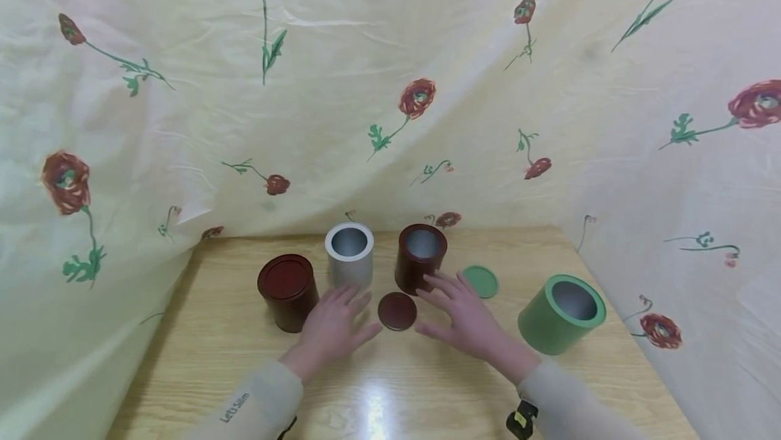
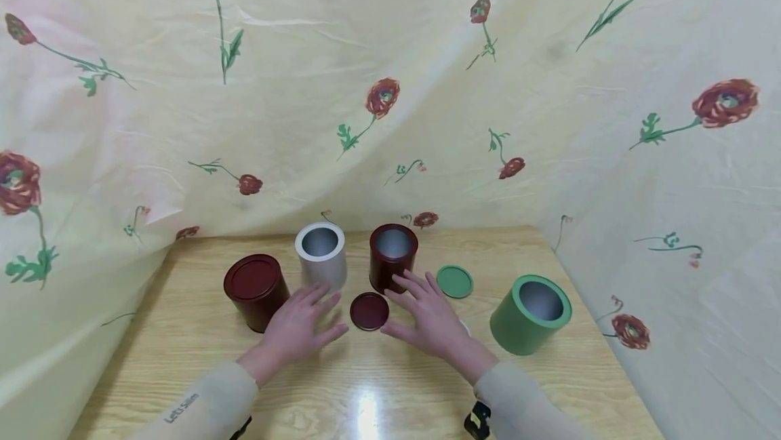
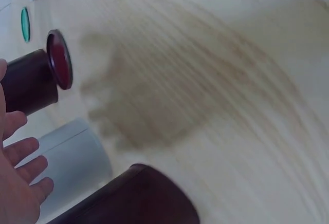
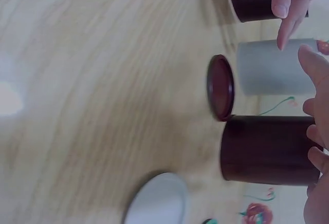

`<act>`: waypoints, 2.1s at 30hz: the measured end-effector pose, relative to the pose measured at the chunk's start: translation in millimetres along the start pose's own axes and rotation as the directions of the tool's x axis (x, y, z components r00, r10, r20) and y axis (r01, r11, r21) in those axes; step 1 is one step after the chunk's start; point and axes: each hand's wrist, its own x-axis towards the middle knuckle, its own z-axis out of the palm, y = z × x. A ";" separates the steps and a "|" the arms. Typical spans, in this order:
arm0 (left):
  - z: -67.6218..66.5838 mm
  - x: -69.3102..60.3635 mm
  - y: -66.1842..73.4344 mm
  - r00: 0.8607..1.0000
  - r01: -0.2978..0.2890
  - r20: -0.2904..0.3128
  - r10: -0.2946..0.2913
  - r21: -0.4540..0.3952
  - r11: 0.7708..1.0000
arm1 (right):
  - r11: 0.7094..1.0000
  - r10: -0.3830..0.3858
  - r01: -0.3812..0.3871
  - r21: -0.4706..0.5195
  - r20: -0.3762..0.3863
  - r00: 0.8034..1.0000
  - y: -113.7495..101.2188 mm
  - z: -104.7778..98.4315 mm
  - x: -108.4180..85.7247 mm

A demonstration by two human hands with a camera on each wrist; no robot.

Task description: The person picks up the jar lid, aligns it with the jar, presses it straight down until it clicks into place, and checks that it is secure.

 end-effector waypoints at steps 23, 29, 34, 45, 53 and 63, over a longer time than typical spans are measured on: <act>50.7 5.5 -5.1 0.990 0.097 0.106 -0.094 -0.032 0.995 | 0.985 0.165 -0.170 0.020 0.152 0.974 21.3 45.1 -23.9; 58.1 7.7 -4.6 0.989 0.107 0.108 -0.106 -0.008 0.994 | 0.980 0.187 -0.194 0.037 0.140 0.972 24.4 53.4 -25.8; 61.2 7.9 -1.2 0.989 0.114 0.091 -0.114 0.008 0.993 | 0.978 0.194 -0.203 0.053 0.132 0.972 21.9 55.4 -25.6; 68.9 8.2 1.5 0.986 0.142 0.088 -0.144 0.023 0.990 | 0.974 0.224 -0.226 -0.005 0.162 0.961 22.7 67.2 -23.1; 70.6 8.7 4.4 0.982 0.159 0.102 -0.160 0.023 0.987 | 0.970 0.238 -0.241 0.000 0.172 0.956 20.6 71.2 -20.9; 72.3 6.4 4.1 0.986 0.149 0.072 -0.149 0.008 0.989 | 0.975 0.214 -0.221 0.021 0.167 0.962 19.6 71.7 -21.2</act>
